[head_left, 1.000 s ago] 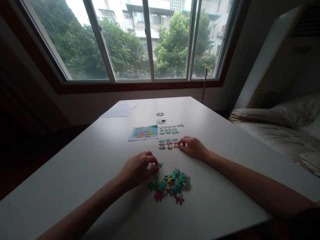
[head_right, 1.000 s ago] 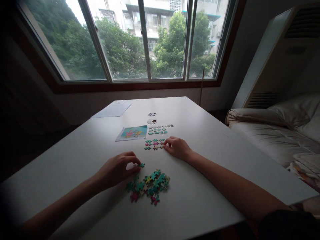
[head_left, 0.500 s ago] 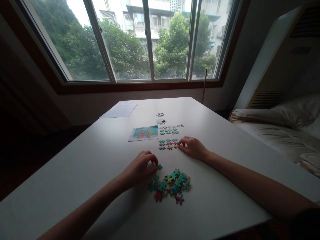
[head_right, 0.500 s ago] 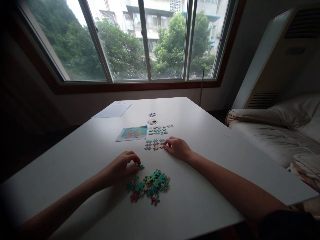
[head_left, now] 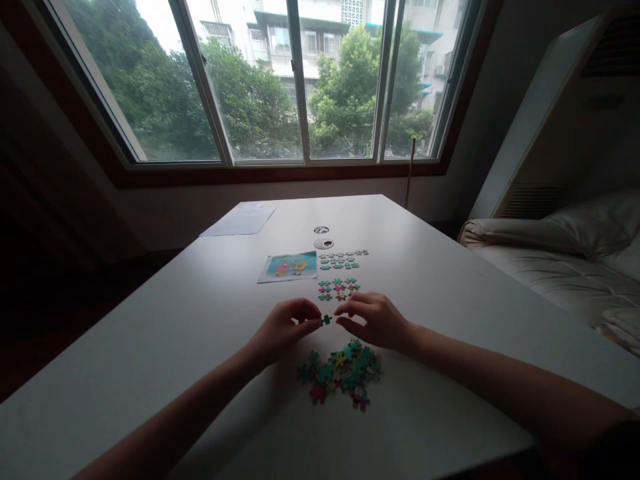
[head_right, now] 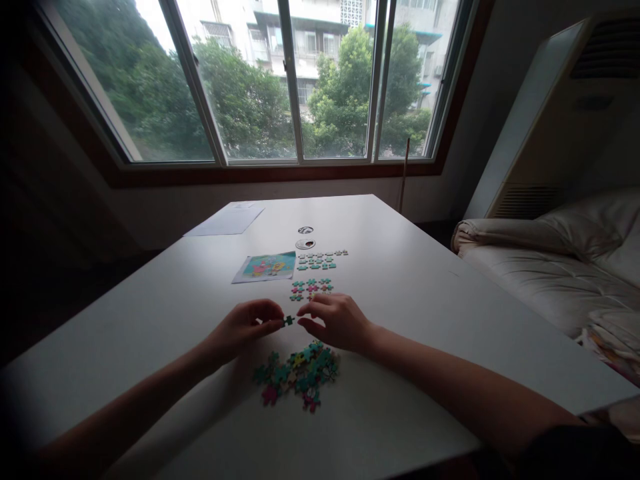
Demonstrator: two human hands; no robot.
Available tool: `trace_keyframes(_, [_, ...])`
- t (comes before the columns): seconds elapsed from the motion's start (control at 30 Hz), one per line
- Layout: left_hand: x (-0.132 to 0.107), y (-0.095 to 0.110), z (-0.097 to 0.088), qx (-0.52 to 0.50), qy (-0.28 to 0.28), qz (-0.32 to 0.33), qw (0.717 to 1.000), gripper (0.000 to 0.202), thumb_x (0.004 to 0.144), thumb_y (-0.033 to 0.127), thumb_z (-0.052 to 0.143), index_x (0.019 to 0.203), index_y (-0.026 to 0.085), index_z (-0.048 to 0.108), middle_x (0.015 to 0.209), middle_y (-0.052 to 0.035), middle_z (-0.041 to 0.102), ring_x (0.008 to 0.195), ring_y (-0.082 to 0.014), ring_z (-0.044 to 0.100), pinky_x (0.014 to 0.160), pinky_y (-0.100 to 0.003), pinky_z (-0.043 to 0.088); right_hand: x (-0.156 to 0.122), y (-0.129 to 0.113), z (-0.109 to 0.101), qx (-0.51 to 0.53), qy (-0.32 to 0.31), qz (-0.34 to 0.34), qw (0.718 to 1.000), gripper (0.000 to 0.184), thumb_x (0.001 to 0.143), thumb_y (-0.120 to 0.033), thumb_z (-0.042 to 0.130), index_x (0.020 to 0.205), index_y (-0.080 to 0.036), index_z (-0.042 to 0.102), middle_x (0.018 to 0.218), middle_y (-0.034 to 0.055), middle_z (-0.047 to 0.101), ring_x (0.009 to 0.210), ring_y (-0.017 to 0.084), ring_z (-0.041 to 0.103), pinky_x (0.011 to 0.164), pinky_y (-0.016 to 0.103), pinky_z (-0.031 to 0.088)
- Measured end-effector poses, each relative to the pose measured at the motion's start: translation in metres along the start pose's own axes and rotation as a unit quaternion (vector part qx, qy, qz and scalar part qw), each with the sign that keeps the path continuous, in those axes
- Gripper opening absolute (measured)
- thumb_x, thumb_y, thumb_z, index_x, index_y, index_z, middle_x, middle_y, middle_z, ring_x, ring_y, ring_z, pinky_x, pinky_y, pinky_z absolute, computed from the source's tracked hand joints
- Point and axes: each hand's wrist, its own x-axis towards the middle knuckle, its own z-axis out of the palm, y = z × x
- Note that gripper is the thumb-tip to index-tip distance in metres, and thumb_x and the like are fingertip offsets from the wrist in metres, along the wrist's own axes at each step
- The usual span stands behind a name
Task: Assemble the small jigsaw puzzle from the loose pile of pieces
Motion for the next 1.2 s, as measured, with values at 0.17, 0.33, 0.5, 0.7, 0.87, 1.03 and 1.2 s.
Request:
trace_keyframes(0.17, [0.0,0.001,0.004,-0.033,-0.009,-0.014,0.999,0.02,0.07,0.031,0.06,0.077,0.012,0.061,0.07,-0.0022,0.062,0.064,-0.0115,0.052,0.056,-0.022,0.039,0.0,-0.002,0.002,0.0,-0.008,0.001,1.0,0.017,0.084,-0.031,0.048,0.088,-0.02,0.06,0.076,0.0018,0.061,0.065,0.009,0.056,0.061,0.021,0.04])
trace_keyframes(0.33, [-0.001,0.002,0.005,-0.034,-0.007,-0.018,0.999,0.02,0.07,0.031,0.062,0.077,0.013,0.062,0.072,-0.0026,0.063,0.064,-0.0118,0.053,0.058,-0.022,0.041,-0.001,-0.002,0.002,-0.005,0.001,-0.01,1.0,0.015,0.083,-0.029,0.048,0.087,-0.021,0.06,0.074,0.0009,0.061,0.064,0.009,0.054,0.06,0.021,0.038])
trace_keyframes(0.5, [-0.002,0.002,0.005,-0.029,-0.002,-0.02,0.999,0.021,0.07,0.032,0.062,0.078,0.013,0.063,0.074,-0.0032,0.065,0.066,-0.0128,0.055,0.059,-0.024,0.043,-0.001,-0.002,0.002,-0.017,-0.002,-0.019,1.0,0.015,0.083,-0.028,0.048,0.085,-0.021,0.061,0.074,0.0012,0.061,0.063,0.009,0.053,0.061,0.022,0.038])
trace_keyframes(0.7, [-0.001,0.002,0.005,-0.038,0.0,-0.013,0.999,0.021,0.07,0.032,0.062,0.078,0.013,0.063,0.075,-0.0038,0.065,0.067,-0.0128,0.055,0.06,-0.024,0.043,-0.001,-0.001,0.001,-0.023,-0.004,-0.03,0.999,0.014,0.083,-0.028,0.048,0.085,-0.021,0.061,0.074,0.001,0.061,0.062,0.009,0.053,0.061,0.022,0.038])
trace_keyframes(0.87, [-0.002,0.004,0.005,-0.048,0.01,-0.006,0.999,0.024,0.07,0.032,0.062,0.084,0.013,0.061,0.074,-0.004,0.064,0.067,-0.0133,0.056,0.057,-0.023,0.042,0.0,-0.001,0.0,-0.033,0.004,-0.041,0.999,0.015,0.084,-0.028,0.048,0.083,-0.021,0.061,0.073,0.0012,0.061,0.062,0.009,0.053,0.061,0.023,0.038])
trace_keyframes(1.03, [-0.002,0.002,-0.003,0.006,0.024,-0.003,1.0,0.02,0.072,0.029,0.057,0.084,0.013,0.06,0.073,-0.0035,0.062,0.067,-0.0129,0.055,0.055,-0.022,0.041,0.0,0.01,-0.008,-0.032,0.036,-0.015,0.999,0.015,0.083,-0.027,0.048,0.084,-0.02,0.062,0.075,0.0024,0.062,0.065,0.009,0.055,0.063,0.023,0.041])
trace_keyframes(1.2, [-0.001,-0.009,-0.019,0.139,-0.046,0.069,0.987,0.014,0.074,0.025,0.054,0.081,0.017,0.063,0.073,-0.0016,0.061,0.066,-0.0112,0.051,0.058,-0.021,0.04,-0.005,0.042,-0.019,-0.036,0.115,0.077,0.99,0.016,0.082,-0.029,0.05,0.082,-0.019,0.062,0.072,0.0019,0.06,0.051,0.007,0.047,0.055,0.021,0.041])
